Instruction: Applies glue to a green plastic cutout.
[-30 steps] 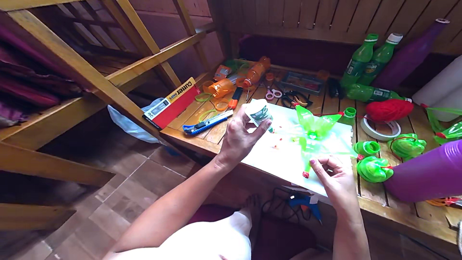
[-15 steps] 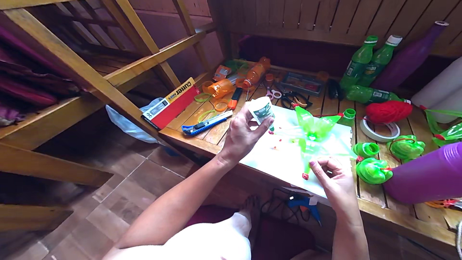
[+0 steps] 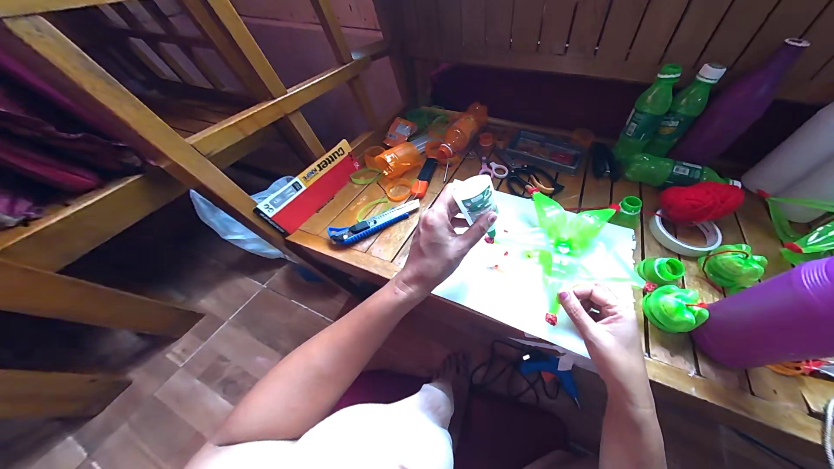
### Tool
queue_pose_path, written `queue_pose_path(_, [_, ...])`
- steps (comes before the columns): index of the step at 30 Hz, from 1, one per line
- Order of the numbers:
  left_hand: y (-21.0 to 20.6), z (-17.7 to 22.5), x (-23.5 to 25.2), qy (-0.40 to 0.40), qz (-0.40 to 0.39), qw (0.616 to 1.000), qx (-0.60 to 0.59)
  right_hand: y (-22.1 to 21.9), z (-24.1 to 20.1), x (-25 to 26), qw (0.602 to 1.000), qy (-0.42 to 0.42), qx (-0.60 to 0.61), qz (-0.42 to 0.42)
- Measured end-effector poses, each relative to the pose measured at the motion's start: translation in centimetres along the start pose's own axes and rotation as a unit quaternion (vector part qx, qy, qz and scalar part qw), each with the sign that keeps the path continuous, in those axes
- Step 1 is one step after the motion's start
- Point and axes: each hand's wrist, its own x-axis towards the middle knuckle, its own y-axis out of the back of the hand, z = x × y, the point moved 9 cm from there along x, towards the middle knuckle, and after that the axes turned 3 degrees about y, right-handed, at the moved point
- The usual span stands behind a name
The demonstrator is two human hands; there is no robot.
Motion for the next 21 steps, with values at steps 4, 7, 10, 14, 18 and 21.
queue_pose_path(4, [0.06, 0.19, -0.26, 0.001, -0.001, 1.000, 0.000, -0.06, -0.11, 0.02, 1.000, 0.007, 0.005, 0.003])
queue_pose_path(7, [0.07, 0.42, -0.47, -0.002, -0.004, 1.000, 0.014, -0.07, -0.09, 0.03, 1.000, 0.007, 0.003, 0.002])
queue_pose_path(10, [0.11, 0.51, -0.60, -0.006, -0.004, 1.000, 0.021, -0.07, -0.08, 0.06, 1.000, 0.010, 0.004, 0.001])
queue_pose_path(14, [0.15, 0.42, -0.45, -0.001, -0.001, 1.000, 0.014, 0.01, -0.04, 0.03, 1.000, 0.006, -0.002, 0.004])
queue_pose_path(18, [0.14, 0.12, -0.13, 0.003, 0.002, 1.000, 0.016, 0.04, 0.07, 0.01, 1.000, 0.000, -0.005, 0.002])
queue_pose_path(21, [0.12, -0.06, 0.07, 0.005, 0.004, 1.000, 0.013, 0.04, -0.03, 0.00, 1.000, 0.006, -0.007, 0.002])
